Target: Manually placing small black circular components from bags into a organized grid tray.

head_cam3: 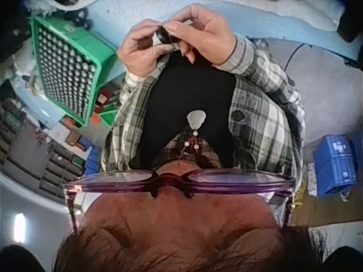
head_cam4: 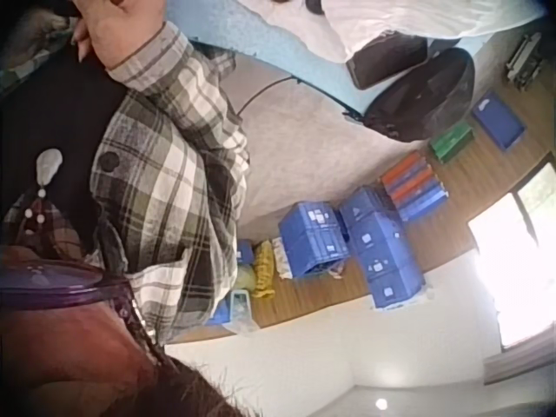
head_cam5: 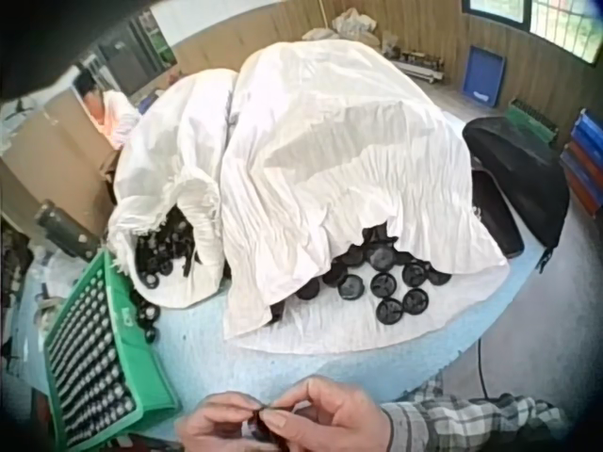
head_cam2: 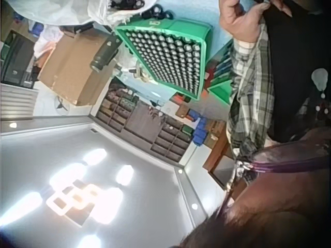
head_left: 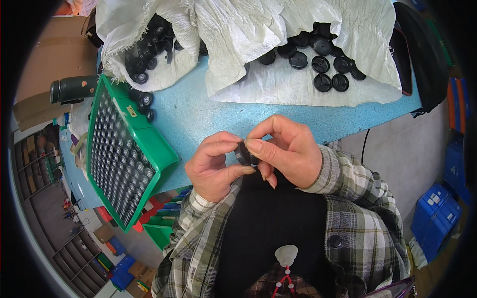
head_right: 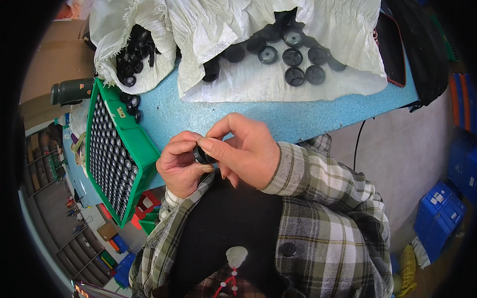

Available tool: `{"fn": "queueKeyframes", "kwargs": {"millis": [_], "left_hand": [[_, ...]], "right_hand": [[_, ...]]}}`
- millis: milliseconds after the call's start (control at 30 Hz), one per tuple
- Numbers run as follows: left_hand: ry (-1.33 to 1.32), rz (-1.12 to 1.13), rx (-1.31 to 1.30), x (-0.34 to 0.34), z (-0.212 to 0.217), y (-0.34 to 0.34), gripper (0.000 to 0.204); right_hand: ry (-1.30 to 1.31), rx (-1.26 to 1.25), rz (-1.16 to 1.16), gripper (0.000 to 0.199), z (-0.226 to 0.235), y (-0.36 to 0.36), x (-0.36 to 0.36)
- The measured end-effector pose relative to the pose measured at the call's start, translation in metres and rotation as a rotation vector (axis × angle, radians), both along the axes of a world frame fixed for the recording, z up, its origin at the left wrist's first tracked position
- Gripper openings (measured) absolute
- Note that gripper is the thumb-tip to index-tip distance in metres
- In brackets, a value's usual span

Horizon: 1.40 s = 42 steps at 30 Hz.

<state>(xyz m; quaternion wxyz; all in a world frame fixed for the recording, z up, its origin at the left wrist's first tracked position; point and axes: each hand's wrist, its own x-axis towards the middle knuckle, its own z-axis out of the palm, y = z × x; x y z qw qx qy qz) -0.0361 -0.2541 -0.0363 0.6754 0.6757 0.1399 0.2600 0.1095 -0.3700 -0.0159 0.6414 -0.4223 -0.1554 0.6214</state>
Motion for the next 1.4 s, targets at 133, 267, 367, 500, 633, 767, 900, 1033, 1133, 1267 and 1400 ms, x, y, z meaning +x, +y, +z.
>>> {"fn": "queueKeyframes", "kwargs": {"millis": [133,267,367,500,633,767,900,1033,1133,1267,1400], "left_hand": [[0.002,0.014,0.000,0.002,0.002,-0.001,0.046],[0.017,0.025,0.031,0.001,0.001,-0.001,0.044],[0.029,0.039,0.052,0.000,0.002,-0.002,0.043],[0.049,0.065,0.108,0.001,0.005,-0.003,0.042],[0.066,0.090,0.244,0.004,0.009,-0.002,0.040],[0.070,0.066,0.414,0.006,0.016,0.003,0.040],[0.066,0.002,0.565,0.005,0.018,0.005,0.042],[0.071,-0.007,0.571,0.002,0.019,0.005,0.041],[0.099,-0.020,0.599,0.004,0.019,0.007,0.042],[0.130,0.006,0.442,0.008,0.020,0.002,0.041],[0.197,0.053,0.169,0.012,0.024,-0.004,0.040]], "right_hand": [[0.005,-0.008,0.002,0.017,0.000,0.000,0.000],[-0.005,-0.006,0.004,0.017,0.000,0.000,-0.001],[-0.016,0.000,0.006,0.017,0.000,0.001,-0.002],[-0.033,0.009,-0.013,0.016,-0.001,0.000,-0.003],[-0.044,0.026,-0.034,0.016,-0.001,0.000,-0.005],[-0.083,0.044,-0.031,0.016,-0.003,-0.001,-0.005],[-0.089,0.037,-0.004,0.016,-0.008,-0.001,-0.007],[-0.081,0.079,-0.036,0.015,-0.011,-0.004,-0.012],[-0.091,0.067,-0.028,0.016,-0.014,-0.003,-0.011],[0.088,0.022,-0.012,0.021,-0.015,-0.001,-0.011],[0.252,0.043,0.004,0.023,-0.026,0.003,-0.014]]}}
